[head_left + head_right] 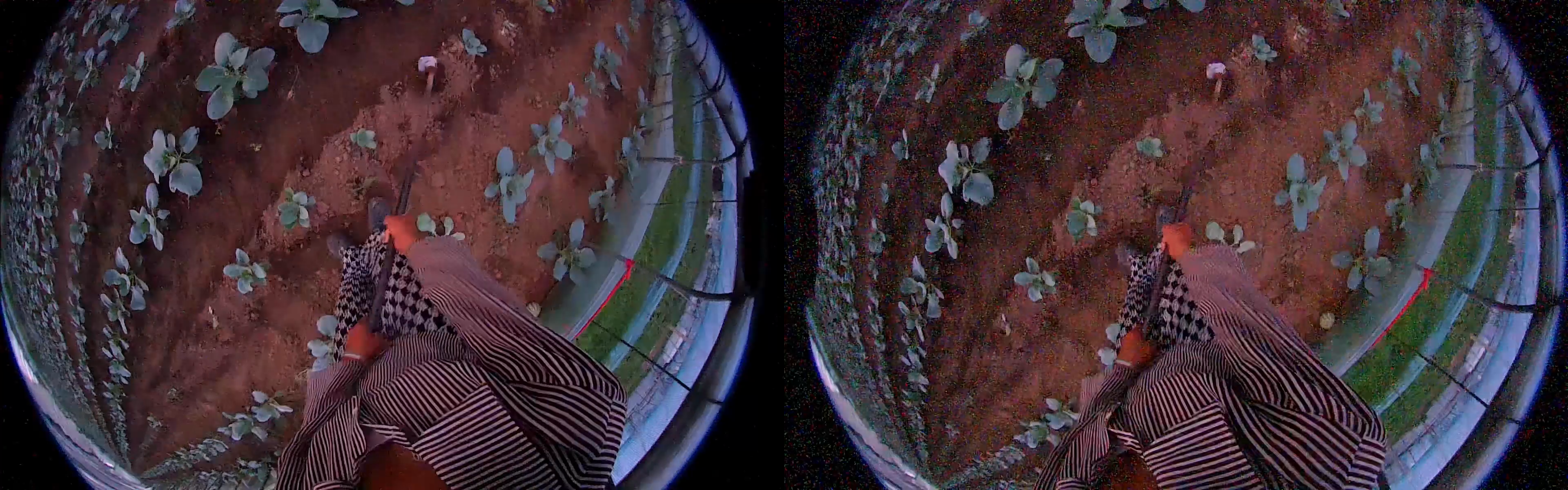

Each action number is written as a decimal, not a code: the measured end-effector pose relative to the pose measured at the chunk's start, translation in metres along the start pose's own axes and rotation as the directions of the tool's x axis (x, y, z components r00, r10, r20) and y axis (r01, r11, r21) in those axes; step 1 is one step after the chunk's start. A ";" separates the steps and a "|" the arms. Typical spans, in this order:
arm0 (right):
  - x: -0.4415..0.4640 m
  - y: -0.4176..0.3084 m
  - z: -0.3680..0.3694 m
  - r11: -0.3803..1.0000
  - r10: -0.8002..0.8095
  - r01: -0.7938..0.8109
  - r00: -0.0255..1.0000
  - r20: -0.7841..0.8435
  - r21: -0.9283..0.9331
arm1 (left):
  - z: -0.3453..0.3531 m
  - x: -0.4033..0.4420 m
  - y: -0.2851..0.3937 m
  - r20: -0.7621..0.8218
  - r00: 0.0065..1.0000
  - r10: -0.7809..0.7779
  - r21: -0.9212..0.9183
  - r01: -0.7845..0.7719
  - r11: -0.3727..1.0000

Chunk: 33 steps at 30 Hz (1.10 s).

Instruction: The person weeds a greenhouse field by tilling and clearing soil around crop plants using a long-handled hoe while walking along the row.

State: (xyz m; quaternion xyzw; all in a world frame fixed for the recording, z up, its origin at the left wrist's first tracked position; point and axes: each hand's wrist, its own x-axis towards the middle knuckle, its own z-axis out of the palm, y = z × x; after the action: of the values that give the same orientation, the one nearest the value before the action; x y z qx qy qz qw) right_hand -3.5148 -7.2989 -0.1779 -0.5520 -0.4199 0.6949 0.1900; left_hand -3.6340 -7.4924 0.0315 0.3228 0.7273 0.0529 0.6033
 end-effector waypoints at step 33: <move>-0.063 -0.043 0.063 0.302 0.582 -0.592 0.736 0.347 0.748 | -0.014 -0.071 -0.044 -0.387 0.917 -0.095 0.372 0.250 0.894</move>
State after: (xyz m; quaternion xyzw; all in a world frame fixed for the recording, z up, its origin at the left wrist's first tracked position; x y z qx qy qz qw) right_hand -3.5616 -7.3433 -0.1035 -0.5060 0.1844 0.8282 0.1554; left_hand -3.6602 -7.5601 0.0750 0.3612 0.8455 -0.0991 0.3806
